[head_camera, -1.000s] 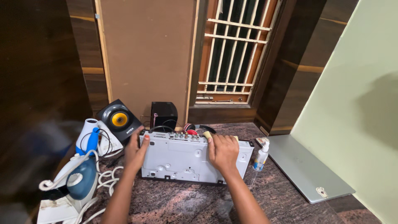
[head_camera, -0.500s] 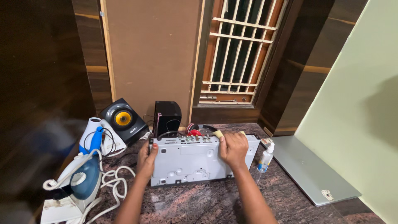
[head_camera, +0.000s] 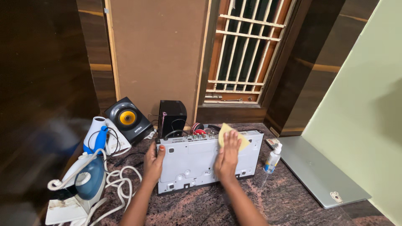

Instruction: The person cleans a black electronic device by applying a liquid from a bottle and wiping the casing and ports with a yellow cloth.

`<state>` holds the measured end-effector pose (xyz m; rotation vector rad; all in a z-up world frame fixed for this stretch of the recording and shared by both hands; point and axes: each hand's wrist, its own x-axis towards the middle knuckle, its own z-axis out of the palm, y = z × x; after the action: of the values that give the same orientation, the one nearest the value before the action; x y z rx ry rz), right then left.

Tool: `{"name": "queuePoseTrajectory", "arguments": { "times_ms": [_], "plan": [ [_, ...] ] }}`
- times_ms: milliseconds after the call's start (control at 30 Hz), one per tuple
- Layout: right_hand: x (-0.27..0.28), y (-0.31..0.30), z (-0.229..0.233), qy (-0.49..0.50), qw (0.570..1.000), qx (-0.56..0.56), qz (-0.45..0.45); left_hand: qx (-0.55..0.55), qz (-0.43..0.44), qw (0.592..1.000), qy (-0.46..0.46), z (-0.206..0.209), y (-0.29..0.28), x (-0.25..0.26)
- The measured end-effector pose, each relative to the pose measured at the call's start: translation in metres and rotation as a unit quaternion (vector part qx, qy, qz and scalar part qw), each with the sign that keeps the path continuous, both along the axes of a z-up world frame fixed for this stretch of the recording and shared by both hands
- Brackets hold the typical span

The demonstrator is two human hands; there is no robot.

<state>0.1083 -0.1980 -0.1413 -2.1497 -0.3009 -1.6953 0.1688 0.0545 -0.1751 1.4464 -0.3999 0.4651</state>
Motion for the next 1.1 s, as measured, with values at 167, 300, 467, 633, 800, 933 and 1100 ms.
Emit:
{"name": "queuePoseTrajectory", "arguments": {
  "times_ms": [167, 300, 467, 633, 800, 933, 1100],
  "plan": [
    [-0.013, 0.043, -0.036, 0.098, 0.987, -0.103, 0.076, 0.026, 0.034, 0.999, 0.017, -0.002, -0.002, 0.004],
    [-0.024, 0.077, -0.042, 0.120, 0.962, -0.198, 0.143, 0.064, 0.079, 0.995, -0.014, -0.011, -0.002, 0.012],
    [-0.013, 0.069, -0.036, 0.092, 0.956, -0.268, 0.075, 0.052, 0.064, 0.996, -0.020, -0.006, -0.002, 0.003],
    [-0.003, 0.018, -0.038, 0.021, 0.977, -0.213, 0.013, 0.046, 0.062, 0.996, -0.038, 0.006, -0.003, -0.007],
    [0.003, -0.004, -0.045, 0.023, 0.988, -0.138, -0.059, 0.046, 0.060, 0.997, -0.031, 0.014, -0.004, -0.014],
    [0.006, 0.031, -0.059, 0.020, 0.987, -0.157, 0.028, 0.039, 0.063, 0.995, -0.065, 0.014, -0.005, -0.019],
    [-0.017, 0.077, -0.025, 0.075, 0.975, -0.200, 0.068, 0.058, 0.082, 0.992, -0.075, 0.010, -0.003, -0.019]
  ]
}}
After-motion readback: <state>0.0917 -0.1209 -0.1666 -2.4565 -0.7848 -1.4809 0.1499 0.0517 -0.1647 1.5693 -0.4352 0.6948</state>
